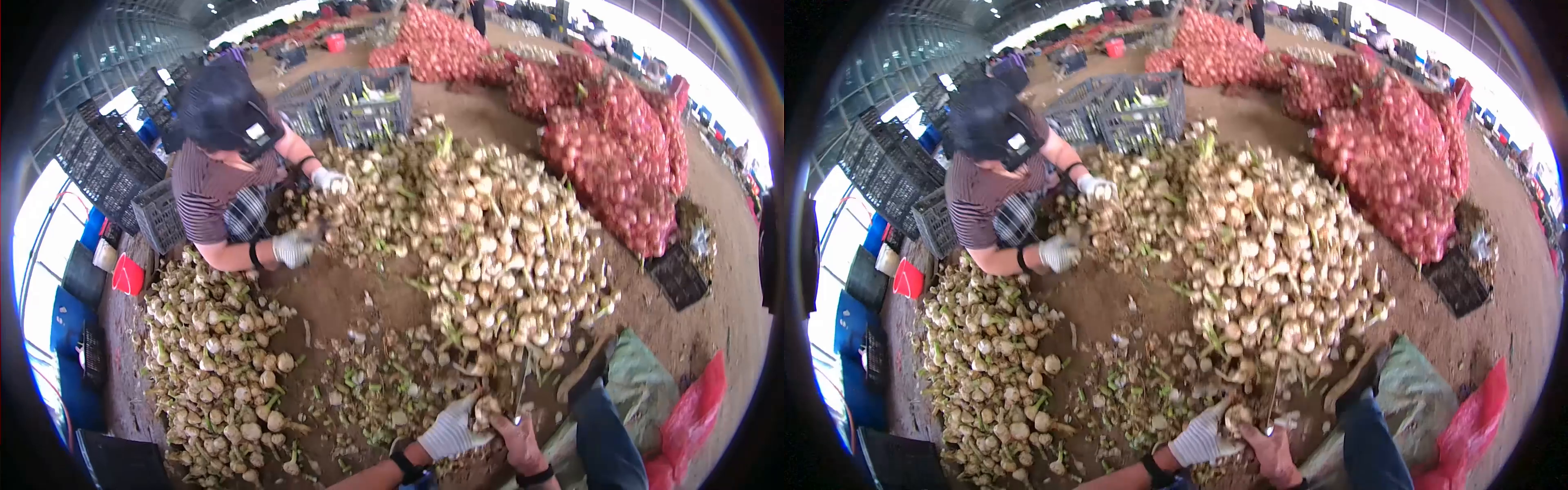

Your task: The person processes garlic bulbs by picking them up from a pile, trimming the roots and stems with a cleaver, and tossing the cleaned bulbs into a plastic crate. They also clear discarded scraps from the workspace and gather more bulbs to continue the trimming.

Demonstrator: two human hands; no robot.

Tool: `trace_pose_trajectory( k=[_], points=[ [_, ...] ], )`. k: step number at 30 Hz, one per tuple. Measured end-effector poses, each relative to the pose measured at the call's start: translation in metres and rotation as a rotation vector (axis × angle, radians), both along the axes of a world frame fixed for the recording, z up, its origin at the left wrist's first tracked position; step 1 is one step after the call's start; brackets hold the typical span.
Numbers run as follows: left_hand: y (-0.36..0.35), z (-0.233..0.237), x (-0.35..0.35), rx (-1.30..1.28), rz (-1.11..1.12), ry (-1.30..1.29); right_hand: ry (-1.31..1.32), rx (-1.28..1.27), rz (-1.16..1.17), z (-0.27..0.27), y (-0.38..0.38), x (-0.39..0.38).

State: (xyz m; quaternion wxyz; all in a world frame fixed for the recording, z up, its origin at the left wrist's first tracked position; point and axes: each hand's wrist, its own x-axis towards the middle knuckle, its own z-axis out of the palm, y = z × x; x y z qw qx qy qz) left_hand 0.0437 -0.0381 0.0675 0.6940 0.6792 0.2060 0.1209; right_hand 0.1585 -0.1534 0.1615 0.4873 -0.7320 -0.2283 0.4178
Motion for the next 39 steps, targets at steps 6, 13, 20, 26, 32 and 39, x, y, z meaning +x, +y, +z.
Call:
trace_pose_trajectory(
  k=[6,13,20,26,32,39],
  points=[
    [-0.007,-0.01,-0.006,-0.041,0.074,0.114,0.358,-0.175,-0.011,-0.023,-0.008,0.009],
    [-0.005,-0.031,-0.02,-0.331,0.135,0.071,-0.214,-0.211,0.128,-0.055,-0.038,-0.005],
    [-0.005,-0.02,-0.039,-0.552,0.073,0.034,-0.47,-0.217,0.394,-0.045,-0.03,-0.015],
    [0.0,-0.014,-0.04,-0.471,0.019,0.109,-0.449,-0.175,0.403,-0.042,-0.027,-0.018],
    [0.005,-0.023,-0.045,0.14,0.022,0.24,-0.351,-0.176,0.379,-0.084,-0.052,-0.013],
    [0.002,-0.001,-0.04,-0.414,0.343,0.1,0.019,-0.479,0.06,-0.122,-0.088,-0.017]
  ],
)
